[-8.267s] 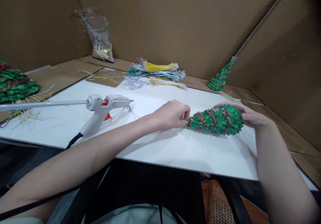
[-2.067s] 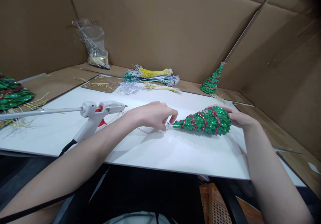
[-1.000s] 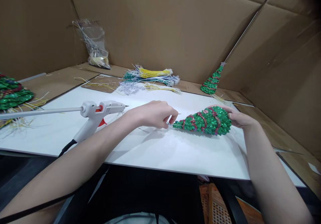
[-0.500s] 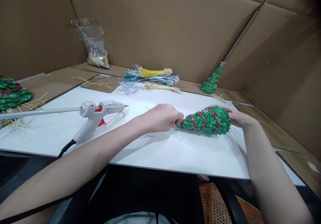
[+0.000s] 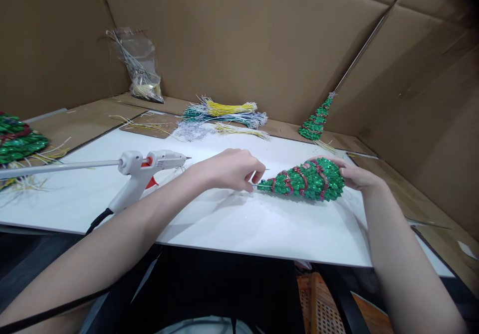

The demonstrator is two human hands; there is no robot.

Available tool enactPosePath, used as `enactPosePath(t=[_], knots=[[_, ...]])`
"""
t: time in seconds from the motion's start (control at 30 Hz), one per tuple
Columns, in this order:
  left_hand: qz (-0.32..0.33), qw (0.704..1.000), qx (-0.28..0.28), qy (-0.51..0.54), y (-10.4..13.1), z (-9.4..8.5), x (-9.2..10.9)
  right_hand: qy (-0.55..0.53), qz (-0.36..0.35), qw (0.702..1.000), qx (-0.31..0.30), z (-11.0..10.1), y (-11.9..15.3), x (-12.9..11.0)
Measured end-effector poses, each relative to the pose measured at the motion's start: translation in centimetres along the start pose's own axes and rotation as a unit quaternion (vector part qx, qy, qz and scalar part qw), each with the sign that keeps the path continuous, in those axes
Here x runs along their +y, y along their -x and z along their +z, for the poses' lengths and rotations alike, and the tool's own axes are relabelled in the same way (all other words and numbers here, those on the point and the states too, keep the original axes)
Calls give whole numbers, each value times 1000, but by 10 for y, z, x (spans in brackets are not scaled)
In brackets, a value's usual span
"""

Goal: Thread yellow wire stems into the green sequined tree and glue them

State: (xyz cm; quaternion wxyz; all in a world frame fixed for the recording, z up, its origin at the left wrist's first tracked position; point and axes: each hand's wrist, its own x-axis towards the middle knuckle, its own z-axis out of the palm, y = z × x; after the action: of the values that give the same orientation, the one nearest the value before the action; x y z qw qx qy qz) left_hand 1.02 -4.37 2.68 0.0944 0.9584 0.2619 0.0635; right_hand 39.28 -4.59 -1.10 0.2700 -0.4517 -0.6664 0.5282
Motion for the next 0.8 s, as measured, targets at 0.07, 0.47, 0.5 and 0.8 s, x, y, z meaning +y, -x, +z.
enactPosePath(t=[0.07, 0.47, 0.5, 0.8], knots=[[8, 1000, 13, 8, 0, 0, -1, 2, -1, 1000, 0, 0, 0, 0], [35, 997, 62, -15, -7, 17, 8, -17, 6, 1000, -17, 2, 0, -2], [37, 997, 66, -20, -8, 19, 9, -14, 6, 1000, -14, 2, 0, -2], [16, 998, 56, -37, -7, 15, 6, -2, 25, 1000, 1, 2, 1, -3]])
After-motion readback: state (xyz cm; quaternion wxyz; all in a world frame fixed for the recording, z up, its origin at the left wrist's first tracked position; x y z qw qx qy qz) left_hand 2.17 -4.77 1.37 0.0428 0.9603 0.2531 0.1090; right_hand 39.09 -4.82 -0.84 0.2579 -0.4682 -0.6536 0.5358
